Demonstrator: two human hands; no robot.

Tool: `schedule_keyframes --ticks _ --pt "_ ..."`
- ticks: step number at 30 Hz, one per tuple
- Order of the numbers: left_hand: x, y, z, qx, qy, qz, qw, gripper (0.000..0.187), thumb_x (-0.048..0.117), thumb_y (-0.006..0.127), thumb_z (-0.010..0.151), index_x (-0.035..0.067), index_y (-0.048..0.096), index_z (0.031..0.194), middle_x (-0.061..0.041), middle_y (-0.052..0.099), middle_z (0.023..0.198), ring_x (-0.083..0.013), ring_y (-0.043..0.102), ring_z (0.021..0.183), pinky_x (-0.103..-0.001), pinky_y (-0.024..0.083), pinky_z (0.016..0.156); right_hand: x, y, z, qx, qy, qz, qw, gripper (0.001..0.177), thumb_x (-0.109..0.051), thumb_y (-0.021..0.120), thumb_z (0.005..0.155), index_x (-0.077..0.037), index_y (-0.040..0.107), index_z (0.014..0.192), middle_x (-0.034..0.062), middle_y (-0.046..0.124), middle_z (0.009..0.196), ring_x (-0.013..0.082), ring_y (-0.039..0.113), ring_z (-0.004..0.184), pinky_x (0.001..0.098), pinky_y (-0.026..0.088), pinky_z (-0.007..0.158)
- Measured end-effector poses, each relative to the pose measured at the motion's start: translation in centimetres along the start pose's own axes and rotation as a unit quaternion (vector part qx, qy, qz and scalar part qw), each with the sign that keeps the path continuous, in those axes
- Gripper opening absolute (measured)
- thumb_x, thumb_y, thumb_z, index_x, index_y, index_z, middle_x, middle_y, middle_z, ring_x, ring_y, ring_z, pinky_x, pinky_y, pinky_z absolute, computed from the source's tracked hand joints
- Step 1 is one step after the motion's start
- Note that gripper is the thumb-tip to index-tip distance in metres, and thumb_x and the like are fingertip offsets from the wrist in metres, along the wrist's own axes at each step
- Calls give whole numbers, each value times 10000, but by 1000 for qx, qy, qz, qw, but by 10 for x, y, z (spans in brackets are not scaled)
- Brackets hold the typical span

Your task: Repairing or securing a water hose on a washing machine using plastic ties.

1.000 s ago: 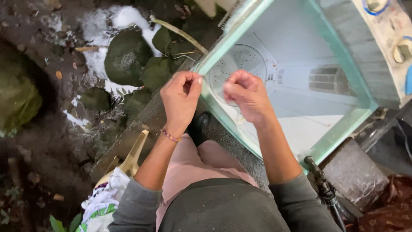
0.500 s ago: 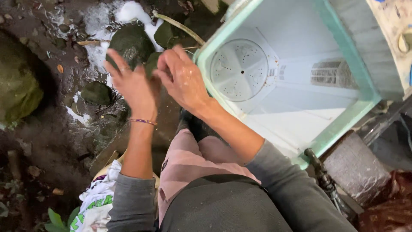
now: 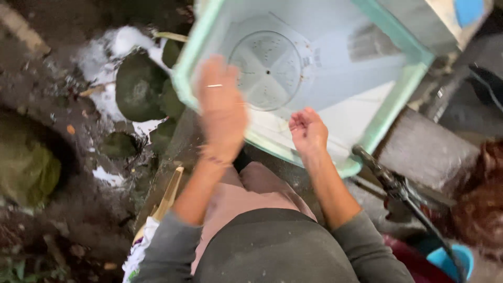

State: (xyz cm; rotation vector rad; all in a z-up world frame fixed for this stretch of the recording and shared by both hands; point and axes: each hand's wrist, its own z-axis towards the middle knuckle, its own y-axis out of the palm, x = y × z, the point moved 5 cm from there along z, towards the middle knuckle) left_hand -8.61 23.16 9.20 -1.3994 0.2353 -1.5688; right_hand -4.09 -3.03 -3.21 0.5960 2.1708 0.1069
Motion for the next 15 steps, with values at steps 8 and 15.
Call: schedule_keyframes --ticks 8,15 --pt "100 257 -86 -378 -80 -237 891 262 174 653 865 5 749 1040 -221 730 1034 -379 693 977 -460 537 871 56 -217 123 147 33 348 925 114 65 569 962 3 542 1054 138 617 861 259 630 797 394 610 814" --pt "92 383 -178 -462 -351 -405 706 315 254 629 889 -3 771 1003 -129 767 973 -216 702 873 -345 546 794 77 -252 142 248 -44 381 890 124 -27 480 1005 -119 538 1065 130 661 870 296 658 846 449 577 826"
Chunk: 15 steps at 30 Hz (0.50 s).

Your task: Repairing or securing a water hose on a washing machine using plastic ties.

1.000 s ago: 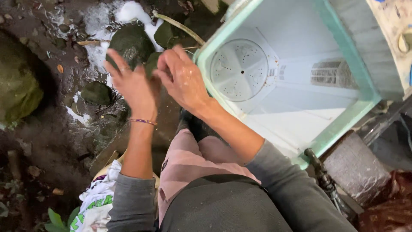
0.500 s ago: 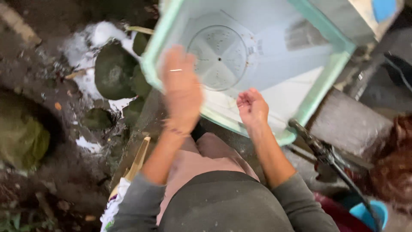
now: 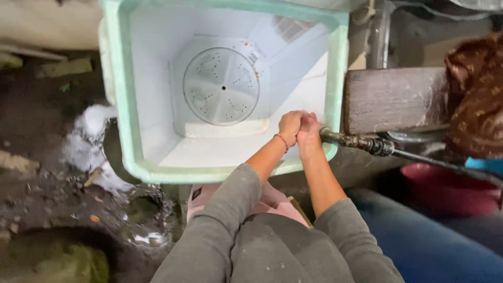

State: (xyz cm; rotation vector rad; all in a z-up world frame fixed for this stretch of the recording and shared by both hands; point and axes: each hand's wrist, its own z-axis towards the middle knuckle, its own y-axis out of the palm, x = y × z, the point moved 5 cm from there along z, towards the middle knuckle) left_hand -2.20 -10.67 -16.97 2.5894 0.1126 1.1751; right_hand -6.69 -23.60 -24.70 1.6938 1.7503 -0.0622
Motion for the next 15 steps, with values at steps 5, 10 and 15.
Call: schedule_keyframes --ticks 5,10,15 --pt "-13 14 15 -90 -92 -103 986 409 334 567 1009 -31 728 916 -103 735 847 -193 661 780 -344 528 721 -3 11 -22 -15 -22 51 998 108 -162 470 1039 -118 529 961 110 649 788 288 649 771 425 564 747" --pt "-9 27 22 -194 -241 -217 926 355 248 558 1007 -16 664 795 -100 570 558 -239 539 519 -364 480 578 -1 39 -57 -123 -5 116 986 267 -145 560 1031 -115 546 766 8 405 541 146 400 429 281 321 375" --pt "-76 29 44 -306 -264 -302 863 350 250 570 1052 28 661 797 -24 562 555 -133 453 427 -291 385 414 1 32 -53 -141 23 118 983 358 -206 627 988 -134 471 674 23 417 539 173 391 410 306 287 323"
